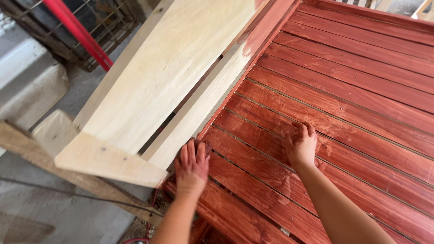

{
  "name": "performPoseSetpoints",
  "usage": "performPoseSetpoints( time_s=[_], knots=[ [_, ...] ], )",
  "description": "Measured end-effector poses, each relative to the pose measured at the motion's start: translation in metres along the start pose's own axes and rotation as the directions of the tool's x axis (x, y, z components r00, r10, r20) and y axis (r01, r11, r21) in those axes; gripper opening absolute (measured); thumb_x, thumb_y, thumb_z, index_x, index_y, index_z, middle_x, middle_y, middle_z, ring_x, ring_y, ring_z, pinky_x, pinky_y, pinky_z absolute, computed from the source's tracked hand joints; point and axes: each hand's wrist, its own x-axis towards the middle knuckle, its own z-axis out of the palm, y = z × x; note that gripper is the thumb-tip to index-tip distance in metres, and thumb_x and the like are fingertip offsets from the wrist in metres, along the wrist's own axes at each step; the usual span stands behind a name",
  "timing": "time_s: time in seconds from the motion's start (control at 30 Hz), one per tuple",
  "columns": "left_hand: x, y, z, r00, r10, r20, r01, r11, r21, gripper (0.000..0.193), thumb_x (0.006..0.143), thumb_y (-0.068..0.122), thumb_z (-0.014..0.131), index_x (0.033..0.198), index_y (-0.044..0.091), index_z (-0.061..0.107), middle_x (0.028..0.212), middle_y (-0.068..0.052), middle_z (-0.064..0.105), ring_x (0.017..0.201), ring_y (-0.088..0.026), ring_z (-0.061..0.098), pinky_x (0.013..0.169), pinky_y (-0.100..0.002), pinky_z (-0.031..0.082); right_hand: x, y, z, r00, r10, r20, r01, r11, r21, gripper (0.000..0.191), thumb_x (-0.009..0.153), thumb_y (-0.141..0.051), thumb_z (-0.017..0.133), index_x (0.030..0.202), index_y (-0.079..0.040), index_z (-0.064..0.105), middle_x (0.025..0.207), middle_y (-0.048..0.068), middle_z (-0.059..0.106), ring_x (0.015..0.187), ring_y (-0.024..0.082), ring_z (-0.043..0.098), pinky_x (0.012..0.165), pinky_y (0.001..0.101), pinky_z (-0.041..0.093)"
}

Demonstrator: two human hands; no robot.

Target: The person applies reddish-brown stain to a wooden slatted bench using a cloth. They repeatedly dip the cloth into a container of stain and wipe it across the slats and frame, gradually covering more of the surface.

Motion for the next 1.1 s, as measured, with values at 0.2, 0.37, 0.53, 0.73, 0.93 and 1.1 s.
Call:
performPoseSetpoints(
  time_s=[0.2, 0.37, 0.53, 0.73, 0.93, 1.1],
  knots=[
    [0.025, 0.023, 0.011, 0.964, -0.204, 0.172, 0.230, 0.962, -0.147, 0.077, 0.105, 0.039, 0.042, 0.162, 0.004, 0.004, 0.165, -0.032, 0.007, 0.153, -0.051, 0.021, 0.120, -0.054, 0.027, -0.002, -0.013, 0.009, 0.992, -0.020, 0.122, 0.054, 0.959, -0.280, 0.061, 0.097, -0.042, 0.057, 0.143, -0.003, 0.047, 0.154, 0.023, 0.039, 0.146, 0.042, 0.031, 0.121, 0.0521, 0.021],
    [0.070, 0.024, 0.023, 0.978, -0.206, 0.032, 0.209, 0.972, -0.107, 0.067, 0.099, 0.026, 0.049, 0.154, -0.004, 0.025, 0.157, -0.028, 0.033, 0.139, -0.044, 0.041, 0.114, -0.047, 0.039, -0.004, -0.028, 0.004, 0.990, 0.020, 0.140, 0.018, 0.964, -0.266, 0.063, 0.100, -0.043, 0.052, 0.147, -0.003, 0.044, 0.155, 0.022, 0.038, 0.147, 0.040, 0.030, 0.122, 0.0520, 0.020],
    [0.106, 0.040, 0.043, 0.986, -0.155, -0.057, 0.142, 0.971, -0.191, 0.054, 0.097, 0.013, 0.048, 0.147, -0.002, 0.040, 0.150, -0.024, 0.047, 0.133, -0.041, 0.051, 0.110, -0.047, 0.045, -0.002, -0.034, 0.004, 0.991, -0.003, 0.134, 0.042, 0.955, -0.294, 0.065, 0.100, -0.045, 0.052, 0.148, -0.002, 0.043, 0.154, 0.022, 0.039, 0.148, 0.040, 0.029, 0.120, 0.0520, 0.020],
    [0.218, 0.088, 0.067, 0.996, -0.032, -0.088, 0.011, 0.972, -0.235, 0.056, 0.097, 0.009, 0.046, 0.151, -0.003, 0.037, 0.153, -0.025, 0.046, 0.134, -0.041, 0.051, 0.111, -0.045, 0.046, -0.003, -0.039, 0.002, 0.991, -0.001, 0.136, 0.044, 0.947, -0.319, 0.065, 0.099, -0.045, 0.053, 0.146, -0.001, 0.043, 0.154, 0.021, 0.041, 0.147, 0.039, 0.030, 0.121, 0.0512, 0.021],
    [0.318, 0.142, 0.062, 0.978, 0.143, -0.153, -0.160, 0.982, -0.104, 0.056, 0.097, 0.011, 0.051, 0.152, 0.011, 0.041, 0.146, -0.024, 0.049, 0.132, -0.043, 0.050, 0.112, -0.048, 0.042, -0.003, -0.038, 0.003, 0.993, -0.028, 0.116, 0.067, 0.938, -0.341, 0.069, 0.097, -0.044, 0.056, 0.146, 0.001, 0.042, 0.153, 0.022, 0.040, 0.146, 0.040, 0.030, 0.119, 0.0526, 0.022],
    [0.329, 0.147, 0.061, 0.961, 0.268, -0.073, -0.276, 0.950, -0.148, 0.049, 0.095, 0.012, 0.056, 0.144, 0.013, 0.050, 0.161, -0.011, 0.043, 0.147, -0.035, 0.041, 0.123, -0.041, 0.038, -0.003, -0.034, 0.005, 0.987, 0.027, 0.160, 0.033, 0.933, -0.359, 0.071, 0.096, -0.046, 0.056, 0.147, 0.001, 0.040, 0.154, 0.021, 0.039, 0.146, 0.040, 0.029, 0.119, 0.0540, 0.020]
  ],
)
